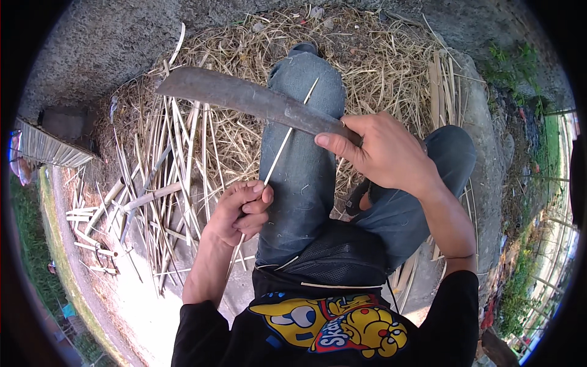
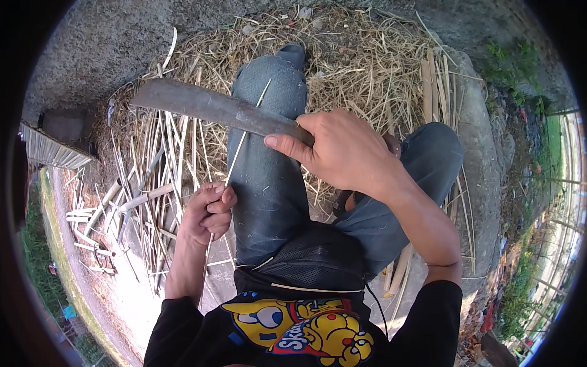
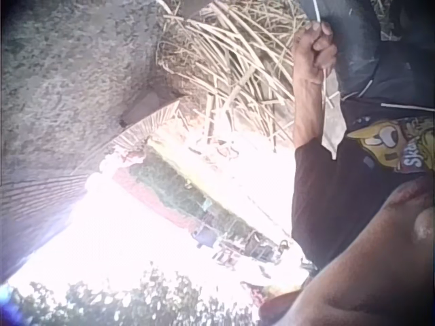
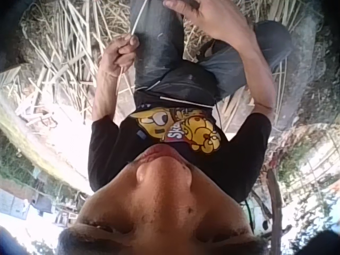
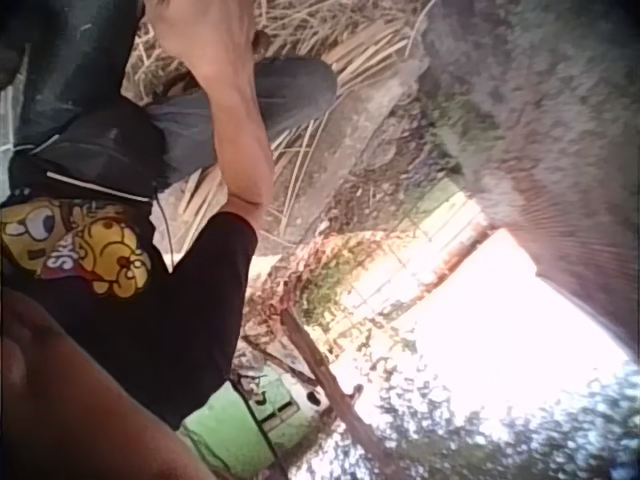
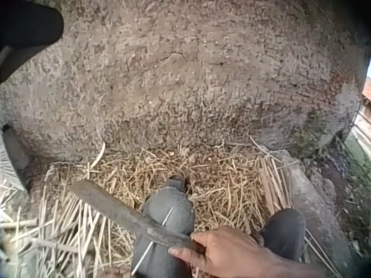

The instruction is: The person thins a long bamboo strip by shaving off thin layers with a machete. They hold the strip in one hand and guide the blade along its surface while seated outdoors.

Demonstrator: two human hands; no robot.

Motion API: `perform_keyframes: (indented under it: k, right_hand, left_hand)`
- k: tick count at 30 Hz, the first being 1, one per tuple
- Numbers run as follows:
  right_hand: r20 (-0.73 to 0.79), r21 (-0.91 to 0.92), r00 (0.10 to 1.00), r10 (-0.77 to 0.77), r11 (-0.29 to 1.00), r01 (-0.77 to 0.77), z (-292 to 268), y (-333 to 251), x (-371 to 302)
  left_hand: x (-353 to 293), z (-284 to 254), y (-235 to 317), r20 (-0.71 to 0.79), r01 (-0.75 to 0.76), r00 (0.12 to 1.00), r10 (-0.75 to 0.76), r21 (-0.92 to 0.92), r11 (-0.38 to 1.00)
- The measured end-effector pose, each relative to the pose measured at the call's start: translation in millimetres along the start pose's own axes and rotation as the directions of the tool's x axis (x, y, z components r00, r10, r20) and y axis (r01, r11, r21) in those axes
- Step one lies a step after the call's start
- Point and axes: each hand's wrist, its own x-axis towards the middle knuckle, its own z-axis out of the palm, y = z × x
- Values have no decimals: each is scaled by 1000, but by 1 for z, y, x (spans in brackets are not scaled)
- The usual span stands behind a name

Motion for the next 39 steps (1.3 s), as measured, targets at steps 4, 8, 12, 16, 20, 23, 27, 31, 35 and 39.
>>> perform_keyframes:
  k: [4, 8, 12, 16, 20, 23, 27, 31, 35, 39]
  right_hand:
    - [-60, -26, 998, 13, 1000, -15, 7, -4, -3]
    - [-73, -82, 997, -18, 997, 12, 3, 2, -1]
    - [-105, 2, 994, 8, 1000, -8, 0, 8, 3]
    - [-40, -16, 999, -3, 1000, 3, -3, 1, 3]
    - [-277, 41, 949, 147, 989, -142, -23, 46, 26]
    - [-275, 241, 924, 267, 949, -202, -28, 68, 21]
    - [-220, 379, 928, 302, 903, -204, -28, 66, 11]
    - [-220, 384, 947, 232, 913, -134, -17, 69, 9]
    - [-172, 400, 946, 275, 897, -188, -13, 61, 5]
    - [-152, 345, 963, 221, 925, -158, -11, 47, -2]
  left_hand:
    - [2, -2, 2, -43, -10, 999, 10, 1, 1000]
    - [-1, -1, -2, -25, -5, 1000, 5, -18, 1000]
    - [-1, -1, -3, -38, -1, 999, 1, 10, 1000]
    - [-5, -4, -3, -40, -8, 999, 8, -6, 1000]
    - [-9, -12, -5, 27, 14, 1000, -12, -94, 995]
    - [-10, -34, -10, 201, 51, 979, 14, -313, 948]
    - [-5, -35, -13, 341, 139, 939, 50, -506, 851]
    - [2, -35, -12, 356, 158, 934, 30, -487, 859]
    - [3, -35, -9, 358, 150, 933, 37, -478, 865]
    - [4, -31, -6, 330, 156, 944, 11, -474, 867]
